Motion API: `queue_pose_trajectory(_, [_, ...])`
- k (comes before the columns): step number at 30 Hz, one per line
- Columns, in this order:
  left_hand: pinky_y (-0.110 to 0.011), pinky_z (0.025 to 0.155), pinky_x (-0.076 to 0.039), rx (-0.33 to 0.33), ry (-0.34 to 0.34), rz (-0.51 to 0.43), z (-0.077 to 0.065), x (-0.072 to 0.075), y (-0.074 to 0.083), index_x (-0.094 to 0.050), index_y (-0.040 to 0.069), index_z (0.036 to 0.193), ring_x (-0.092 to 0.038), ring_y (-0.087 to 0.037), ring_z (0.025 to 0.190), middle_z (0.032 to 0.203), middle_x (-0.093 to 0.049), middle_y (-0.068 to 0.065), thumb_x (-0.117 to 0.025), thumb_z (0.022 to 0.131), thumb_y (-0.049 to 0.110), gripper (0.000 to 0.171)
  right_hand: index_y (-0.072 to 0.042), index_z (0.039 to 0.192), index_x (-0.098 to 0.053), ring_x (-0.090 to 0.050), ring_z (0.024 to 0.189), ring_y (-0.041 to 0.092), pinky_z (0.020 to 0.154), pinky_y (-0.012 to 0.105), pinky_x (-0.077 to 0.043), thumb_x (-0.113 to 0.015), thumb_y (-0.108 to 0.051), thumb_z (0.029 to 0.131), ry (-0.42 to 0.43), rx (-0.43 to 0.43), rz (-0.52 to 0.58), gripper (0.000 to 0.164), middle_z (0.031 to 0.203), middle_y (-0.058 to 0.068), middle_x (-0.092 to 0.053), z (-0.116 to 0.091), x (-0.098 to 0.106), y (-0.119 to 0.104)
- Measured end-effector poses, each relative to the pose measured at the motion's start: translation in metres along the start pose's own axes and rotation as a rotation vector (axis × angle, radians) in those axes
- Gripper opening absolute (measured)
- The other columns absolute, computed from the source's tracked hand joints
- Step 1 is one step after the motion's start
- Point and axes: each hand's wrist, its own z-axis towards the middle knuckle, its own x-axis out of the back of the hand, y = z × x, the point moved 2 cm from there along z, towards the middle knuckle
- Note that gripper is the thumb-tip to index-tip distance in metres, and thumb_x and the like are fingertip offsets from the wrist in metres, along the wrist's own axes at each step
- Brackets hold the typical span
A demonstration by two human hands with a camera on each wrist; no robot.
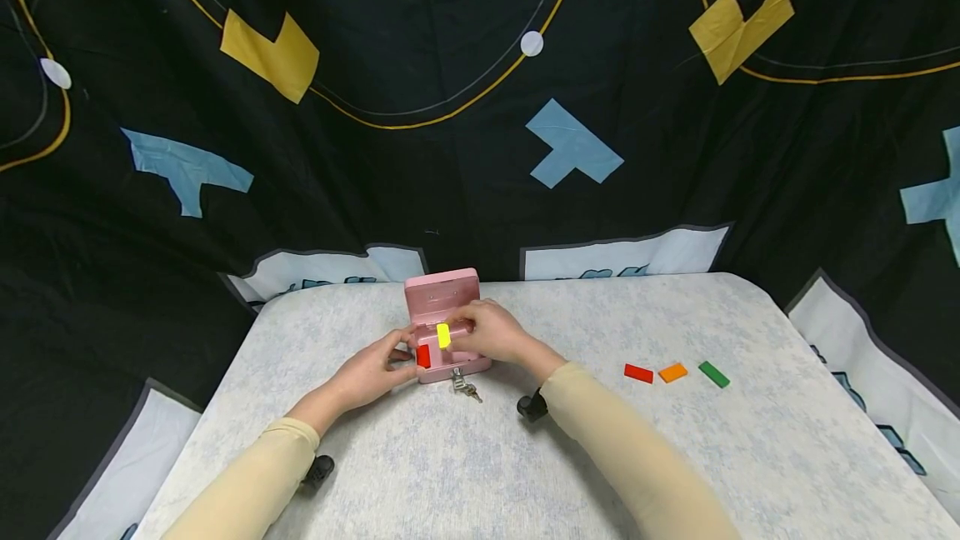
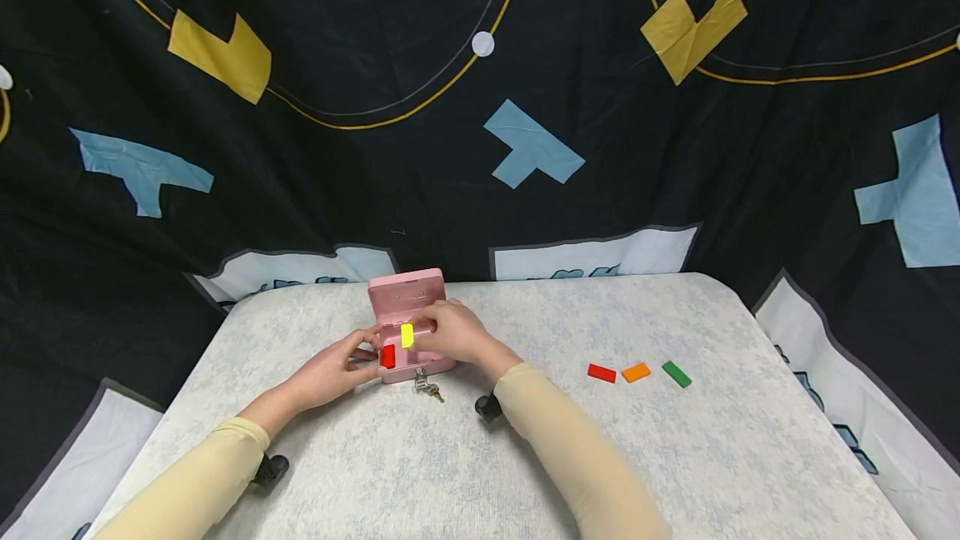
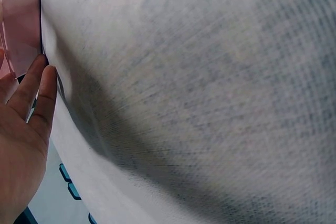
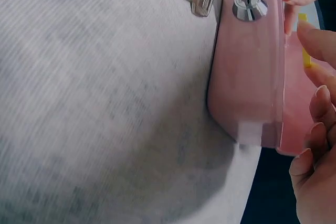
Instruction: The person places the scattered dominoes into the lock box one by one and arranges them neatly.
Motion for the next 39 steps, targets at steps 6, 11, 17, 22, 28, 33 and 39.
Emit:
queue_pose_trajectory(6, [-0.050, 0.101, -0.050, -0.003, -0.002, -0.004, 0.000, 0.001, 0.002, -0.055, 0.019, 0.120, -0.062, -0.025, 0.123, 0.163, -0.036, -0.002, -0.073, 0.097, 0.035, 0.033, -0.022, 0.116, -0.075, -0.052, 0.100, 0.013, 0.086, 0.032, -0.049, -0.085, -0.037, 0.083, -0.022, -0.035, -0.042, 0.038, 0.107, -0.007, -0.066, 0.003, -0.006, -0.007])
queue_pose_trajectory(11, [-0.051, 0.102, -0.049, -0.006, -0.001, -0.005, 0.000, 0.002, 0.003, -0.055, 0.019, 0.120, -0.063, -0.025, 0.122, 0.163, -0.036, -0.003, -0.074, 0.096, 0.033, 0.033, -0.022, 0.113, -0.076, -0.053, 0.098, 0.011, 0.084, 0.030, -0.048, -0.086, -0.038, 0.083, -0.023, -0.013, -0.101, 0.036, 0.102, -0.013, -0.068, 0.007, -0.011, -0.009])
queue_pose_trajectory(17, [-0.051, 0.103, -0.048, 0.001, -0.003, -0.004, -0.001, 0.001, 0.002, -0.055, 0.020, 0.119, -0.062, -0.026, 0.123, 0.164, -0.035, -0.003, -0.073, 0.097, 0.035, 0.033, -0.021, 0.111, -0.078, -0.055, 0.094, 0.009, 0.084, 0.029, -0.047, -0.085, -0.035, 0.085, -0.044, 0.030, -0.176, 0.031, 0.102, -0.014, -0.073, 0.011, -0.016, -0.012])
queue_pose_trajectory(22, [-0.051, 0.102, -0.048, -0.001, -0.004, -0.002, -0.001, -0.001, 0.000, -0.055, 0.022, 0.117, -0.062, -0.024, 0.123, 0.164, -0.034, -0.003, -0.072, 0.097, 0.037, 0.030, -0.022, 0.112, -0.079, -0.054, 0.094, 0.009, 0.085, 0.028, -0.047, -0.085, -0.035, 0.084, -0.070, 0.030, -0.225, 0.031, 0.102, -0.015, -0.073, 0.014, -0.021, -0.016])
queue_pose_trajectory(28, [-0.050, 0.100, -0.050, 0.004, -0.001, -0.004, 0.000, -0.001, -0.001, -0.054, 0.022, 0.116, -0.062, -0.024, 0.123, 0.164, -0.034, -0.003, -0.072, 0.097, 0.037, 0.030, -0.024, 0.117, -0.079, -0.054, 0.094, 0.010, 0.088, 0.029, -0.046, -0.082, -0.034, 0.086, -0.087, 0.038, -0.295, 0.033, 0.093, -0.017, -0.072, 0.017, -0.026, -0.019])
queue_pose_trajectory(33, [-0.050, 0.100, -0.051, 0.011, -0.008, -0.009, 0.000, -0.001, -0.001, -0.054, 0.021, 0.117, -0.062, -0.023, 0.123, 0.165, -0.034, -0.002, -0.072, 0.097, 0.036, 0.031, -0.023, 0.115, -0.079, -0.053, 0.091, 0.011, 0.087, 0.030, -0.045, -0.082, -0.032, 0.087, -0.091, 0.036, -0.330, 0.030, 0.083, -0.016, -0.068, 0.016, -0.028, -0.019])
queue_pose_trajectory(39, [-0.049, 0.100, -0.051, 0.022, -0.011, -0.001, 0.000, 0.000, -0.001, -0.054, 0.022, 0.116, -0.062, -0.022, 0.123, 0.165, -0.033, 0.001, -0.074, 0.096, 0.040, 0.034, -0.021, 0.105, -0.079, -0.051, 0.086, 0.012, 0.084, 0.029, -0.043, -0.085, -0.035, 0.084, -0.100, 0.031, -0.350, 0.026, 0.071, -0.016, -0.061, 0.017, -0.028, -0.019])
